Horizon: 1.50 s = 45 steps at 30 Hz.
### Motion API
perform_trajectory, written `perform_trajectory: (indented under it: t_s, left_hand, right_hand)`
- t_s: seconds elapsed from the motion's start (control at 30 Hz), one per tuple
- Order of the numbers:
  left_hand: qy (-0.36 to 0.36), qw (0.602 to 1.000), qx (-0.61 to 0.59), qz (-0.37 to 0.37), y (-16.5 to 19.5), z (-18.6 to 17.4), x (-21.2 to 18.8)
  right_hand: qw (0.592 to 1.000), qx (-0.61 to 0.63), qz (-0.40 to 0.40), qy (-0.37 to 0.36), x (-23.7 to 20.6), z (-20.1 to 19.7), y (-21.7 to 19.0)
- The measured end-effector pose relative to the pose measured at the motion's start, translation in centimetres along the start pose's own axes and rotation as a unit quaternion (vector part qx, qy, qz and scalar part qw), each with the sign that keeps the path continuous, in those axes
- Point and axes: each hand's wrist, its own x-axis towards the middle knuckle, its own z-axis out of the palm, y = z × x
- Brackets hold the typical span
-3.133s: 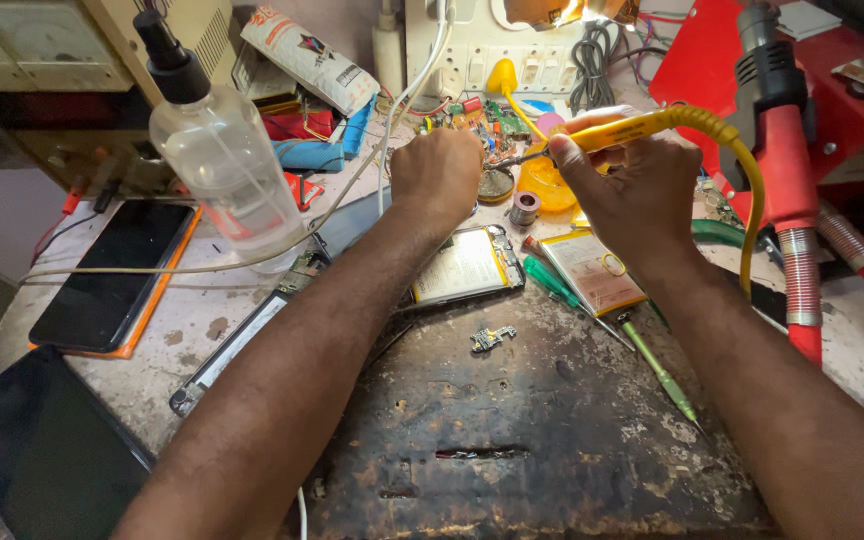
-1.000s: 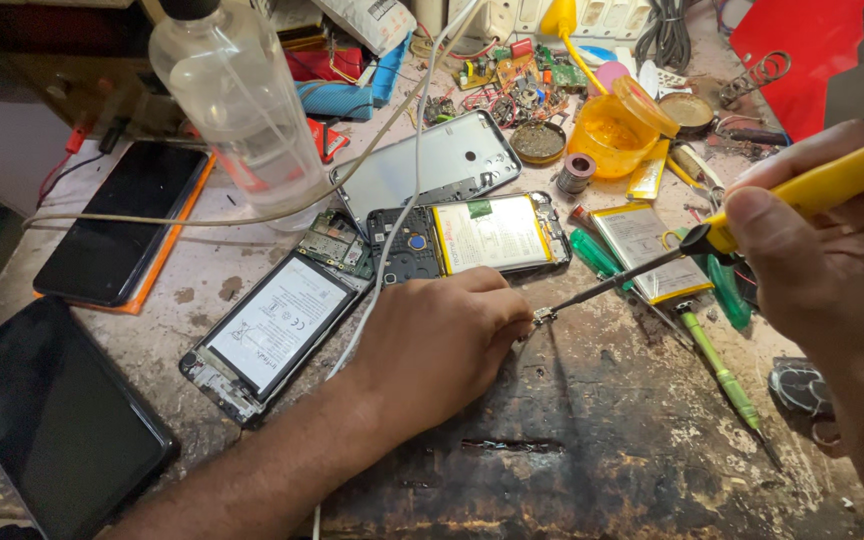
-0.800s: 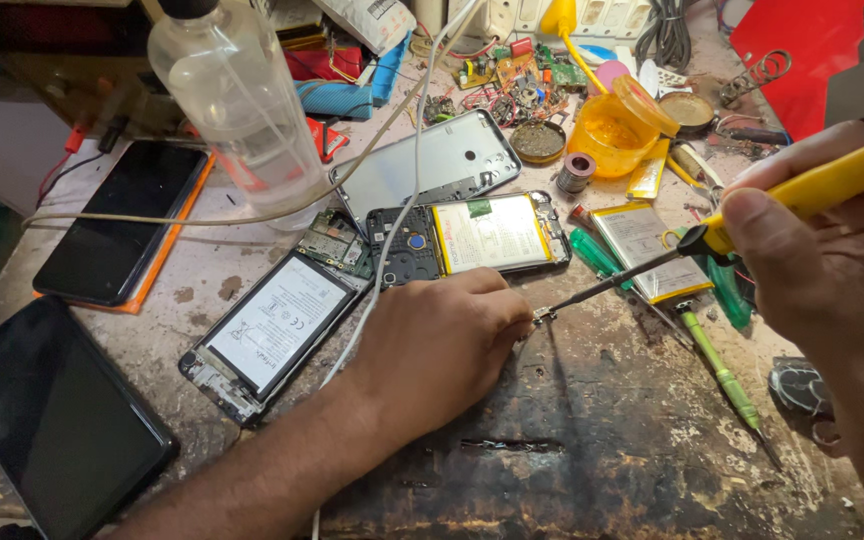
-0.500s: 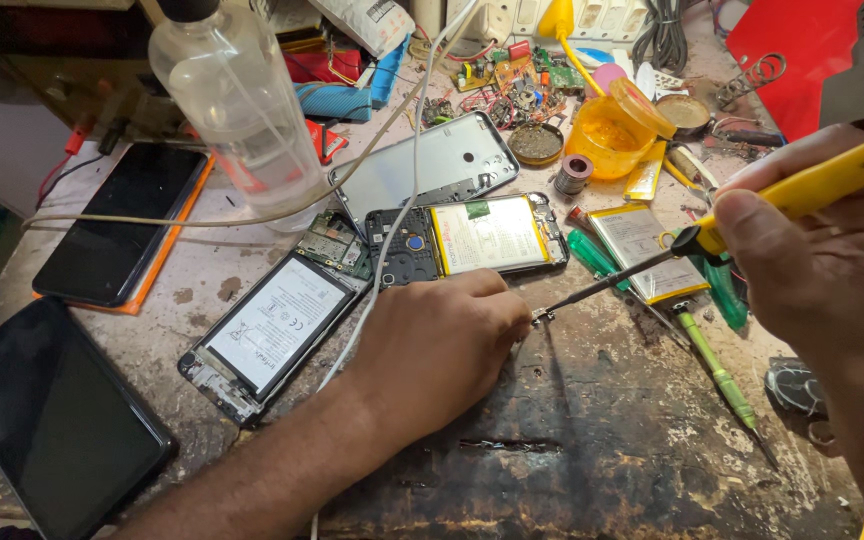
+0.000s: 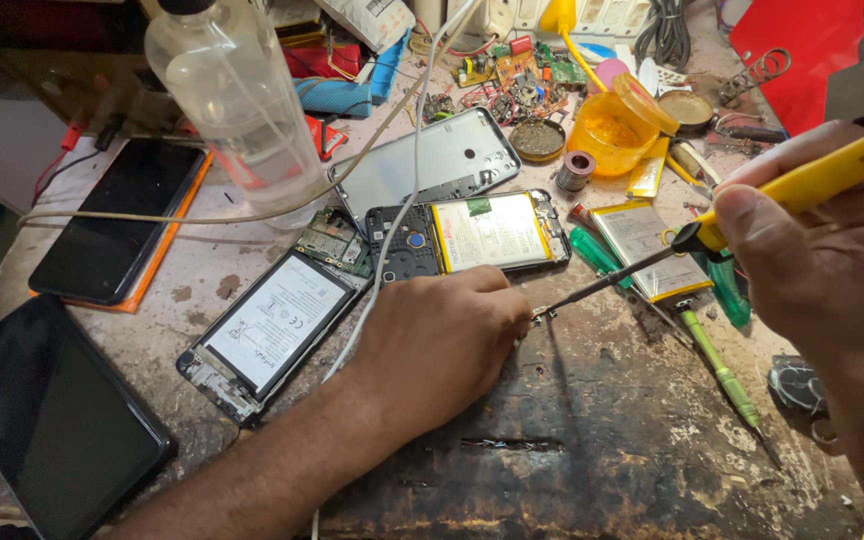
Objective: The person solders a small electronic component on a workbench using a soldering iron and solder wire. They repeatedly apply solder to the component, trim excess solder with pliers, and reposition the component for further soldering.
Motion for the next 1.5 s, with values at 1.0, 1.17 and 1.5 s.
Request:
perform_trajectory:
  t_s: [1.0,1.17,1.5]
  left_hand:
    - [0.021,1.0,0.013,-0.015,0.6,0.3,-0.7]
    - [0.007,1.0,0.012,-0.026,0.7,0.3,-0.7]
    - [-0.008,0.999,0.002,-0.043,0.7,0.1,-0.8]
  right_hand:
    - [0.999,-0.036,0.029,0.028,0.9,0.3,-0.8]
    - [0.996,-0.087,0.017,0.028,0.8,0.1,-0.8]
    - [0.999,-0.04,-0.003,0.027,0.7,0.1,0.2]
